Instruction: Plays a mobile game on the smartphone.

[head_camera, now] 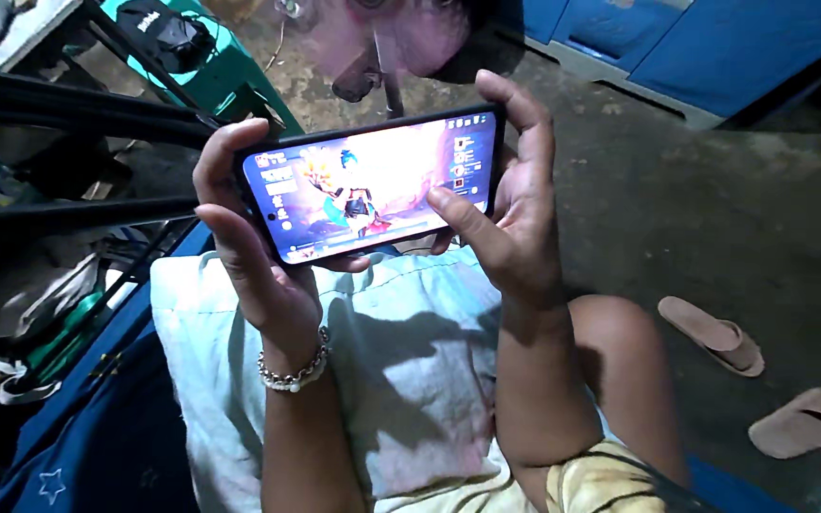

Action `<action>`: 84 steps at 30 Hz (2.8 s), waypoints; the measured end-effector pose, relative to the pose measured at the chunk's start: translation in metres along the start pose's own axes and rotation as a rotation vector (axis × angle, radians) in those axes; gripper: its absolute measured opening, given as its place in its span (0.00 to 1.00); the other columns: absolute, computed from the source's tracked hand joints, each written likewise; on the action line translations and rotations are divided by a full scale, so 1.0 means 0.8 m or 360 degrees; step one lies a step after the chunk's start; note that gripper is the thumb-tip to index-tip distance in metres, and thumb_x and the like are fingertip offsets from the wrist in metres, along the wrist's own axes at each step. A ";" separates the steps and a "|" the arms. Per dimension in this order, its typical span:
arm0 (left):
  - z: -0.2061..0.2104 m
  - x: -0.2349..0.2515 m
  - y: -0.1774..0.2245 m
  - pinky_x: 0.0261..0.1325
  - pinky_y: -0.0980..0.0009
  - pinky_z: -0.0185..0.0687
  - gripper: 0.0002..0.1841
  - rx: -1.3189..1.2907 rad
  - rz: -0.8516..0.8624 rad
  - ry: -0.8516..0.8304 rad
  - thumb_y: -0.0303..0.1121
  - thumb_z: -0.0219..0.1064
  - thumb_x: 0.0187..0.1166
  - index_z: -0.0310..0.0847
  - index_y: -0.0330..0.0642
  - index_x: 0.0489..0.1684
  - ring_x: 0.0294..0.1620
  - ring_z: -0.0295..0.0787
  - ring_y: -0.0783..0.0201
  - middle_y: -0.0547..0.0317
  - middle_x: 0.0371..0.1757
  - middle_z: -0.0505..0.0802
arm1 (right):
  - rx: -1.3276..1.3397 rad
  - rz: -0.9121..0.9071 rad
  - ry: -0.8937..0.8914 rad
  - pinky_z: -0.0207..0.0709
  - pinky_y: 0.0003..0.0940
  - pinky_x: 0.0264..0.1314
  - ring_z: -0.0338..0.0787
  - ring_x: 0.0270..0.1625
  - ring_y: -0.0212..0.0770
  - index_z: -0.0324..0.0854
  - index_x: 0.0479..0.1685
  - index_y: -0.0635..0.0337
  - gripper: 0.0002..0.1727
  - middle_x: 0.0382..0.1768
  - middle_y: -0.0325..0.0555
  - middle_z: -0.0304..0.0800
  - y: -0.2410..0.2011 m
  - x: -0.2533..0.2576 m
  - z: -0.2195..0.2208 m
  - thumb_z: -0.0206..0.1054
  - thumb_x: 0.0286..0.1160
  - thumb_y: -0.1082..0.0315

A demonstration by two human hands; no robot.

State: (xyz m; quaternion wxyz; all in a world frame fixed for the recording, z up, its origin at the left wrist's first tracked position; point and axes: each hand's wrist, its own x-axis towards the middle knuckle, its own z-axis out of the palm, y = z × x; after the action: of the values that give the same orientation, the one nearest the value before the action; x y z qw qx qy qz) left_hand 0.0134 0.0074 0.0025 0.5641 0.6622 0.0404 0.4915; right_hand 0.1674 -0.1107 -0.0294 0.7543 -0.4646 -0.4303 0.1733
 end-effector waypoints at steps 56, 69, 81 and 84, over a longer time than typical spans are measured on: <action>-0.004 -0.004 0.000 0.39 0.74 0.93 0.20 -0.0033 0.0001 0.0027 0.38 0.48 0.87 0.67 0.50 0.76 0.56 0.88 0.69 0.62 0.69 0.80 | 0.0109 -0.0054 -0.0039 0.93 0.31 0.32 0.92 0.52 0.37 0.48 0.87 0.56 0.43 0.71 0.45 0.74 -0.001 0.001 0.001 0.63 0.68 0.76; -0.006 -0.006 0.002 0.33 0.74 0.92 0.22 -0.0052 -0.0035 0.0022 0.41 0.48 0.87 0.66 0.52 0.78 0.55 0.89 0.69 0.62 0.70 0.80 | 0.0067 -0.0052 -0.0032 0.94 0.31 0.38 0.91 0.55 0.36 0.47 0.88 0.58 0.44 0.72 0.45 0.73 -0.003 0.000 0.002 0.63 0.68 0.76; -0.005 -0.007 0.001 0.28 0.73 0.92 0.21 -0.0079 -0.0042 0.0027 0.42 0.50 0.88 0.66 0.52 0.78 0.53 0.90 0.68 0.62 0.71 0.80 | 0.0110 -0.0036 -0.0030 0.93 0.30 0.28 0.93 0.46 0.36 0.47 0.88 0.57 0.43 0.70 0.46 0.74 -0.006 -0.001 0.000 0.61 0.68 0.79; -0.006 -0.007 0.001 0.26 0.73 0.92 0.21 -0.0088 -0.0047 0.0010 0.41 0.49 0.88 0.64 0.52 0.79 0.52 0.90 0.67 0.61 0.71 0.79 | 0.0119 -0.0016 -0.0024 0.92 0.31 0.25 0.93 0.46 0.37 0.47 0.88 0.56 0.43 0.69 0.46 0.76 -0.007 -0.002 0.001 0.62 0.68 0.78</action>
State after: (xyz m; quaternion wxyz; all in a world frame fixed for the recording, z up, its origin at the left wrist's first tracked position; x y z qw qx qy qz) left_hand 0.0067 0.0071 -0.0005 0.5893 0.6441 0.0383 0.4862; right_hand 0.1654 -0.1138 -0.0254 0.7687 -0.4325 -0.4316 0.1890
